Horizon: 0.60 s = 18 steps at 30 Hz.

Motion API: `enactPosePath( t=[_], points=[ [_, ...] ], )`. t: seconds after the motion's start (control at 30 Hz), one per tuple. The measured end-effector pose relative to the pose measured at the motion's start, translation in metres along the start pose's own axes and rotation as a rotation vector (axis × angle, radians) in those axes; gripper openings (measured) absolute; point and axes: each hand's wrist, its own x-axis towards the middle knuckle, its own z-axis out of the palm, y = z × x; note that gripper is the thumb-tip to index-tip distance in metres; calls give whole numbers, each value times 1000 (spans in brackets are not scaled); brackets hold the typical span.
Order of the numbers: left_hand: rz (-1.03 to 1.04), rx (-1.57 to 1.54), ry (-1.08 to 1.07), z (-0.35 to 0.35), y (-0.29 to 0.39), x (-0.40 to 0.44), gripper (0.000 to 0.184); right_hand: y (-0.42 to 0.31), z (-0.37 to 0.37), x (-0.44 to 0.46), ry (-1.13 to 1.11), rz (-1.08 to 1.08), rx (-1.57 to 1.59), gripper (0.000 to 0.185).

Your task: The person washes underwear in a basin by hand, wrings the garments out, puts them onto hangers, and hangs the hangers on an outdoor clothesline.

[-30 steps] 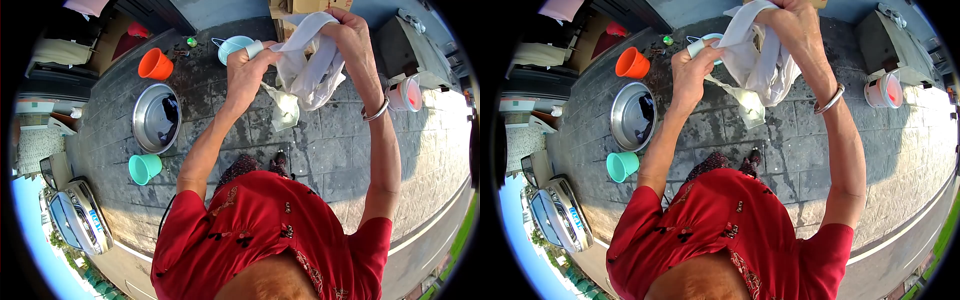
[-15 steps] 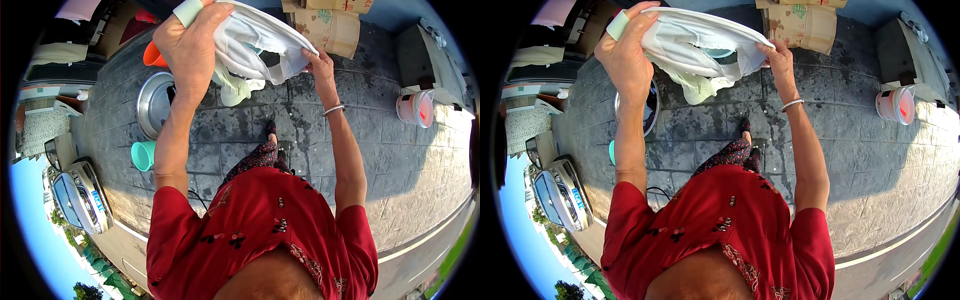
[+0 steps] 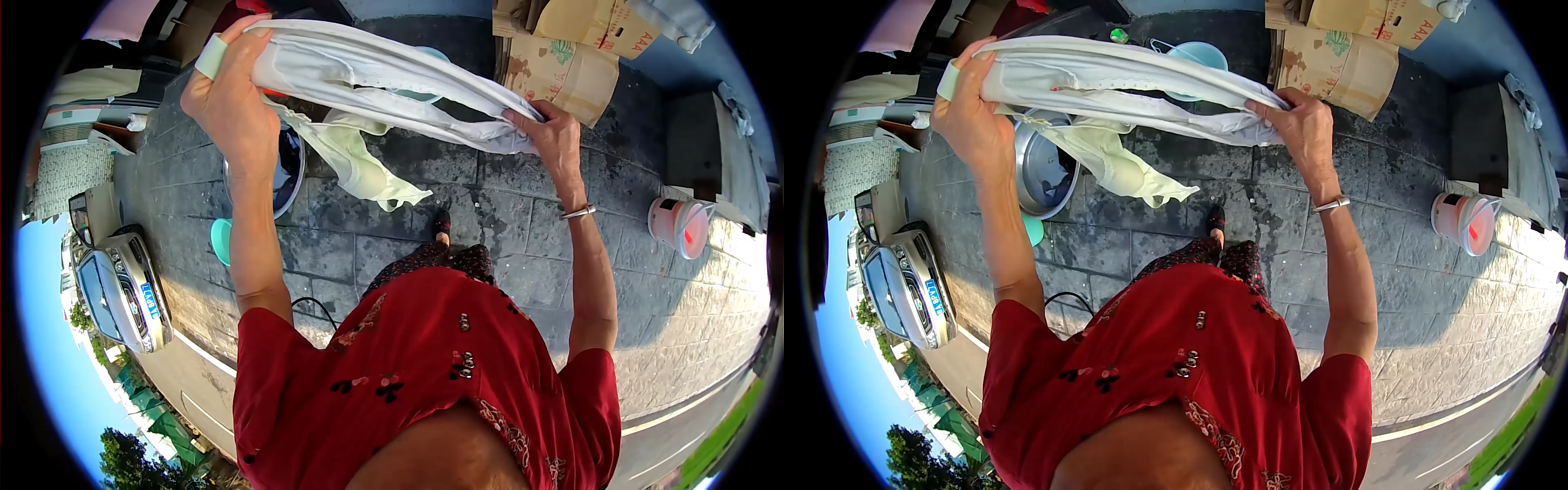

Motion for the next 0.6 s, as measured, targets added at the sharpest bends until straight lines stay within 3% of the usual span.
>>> enactPosePath(
  t=[0.03, 0.13, 0.2, 0.3, 0.37, 0.47, 0.6],
  points=[
    [-4, 2, 19, 2, -1, 1, 15, 7, -1, 9, 100, -41, -27, 44],
    [-9, 42, 38, 14, -5, 6, 15, 28, -18, 41, 82, -47, 75, 39],
    [-41, 97, 62, 23, -6, 7, 14, 40, -31, 60, -146, 116, 590, 35],
    [-42, 140, 147, 39, -4, 6, 14, 38, -54, 92, -174, -11, 419, 33],
    [-30, 196, 180, 48, 3, 4, 14, 38, -68, 113, -227, -3, 452, 38],
    [-18, 264, 227, 69, 8, 6, 14, 37, -94, 142, -448, -189, 244, 56],
    [72, 473, 291, 66, 3, 5, 13, 10, -125, 160, -538, -213, 92, 56]
  ],
)
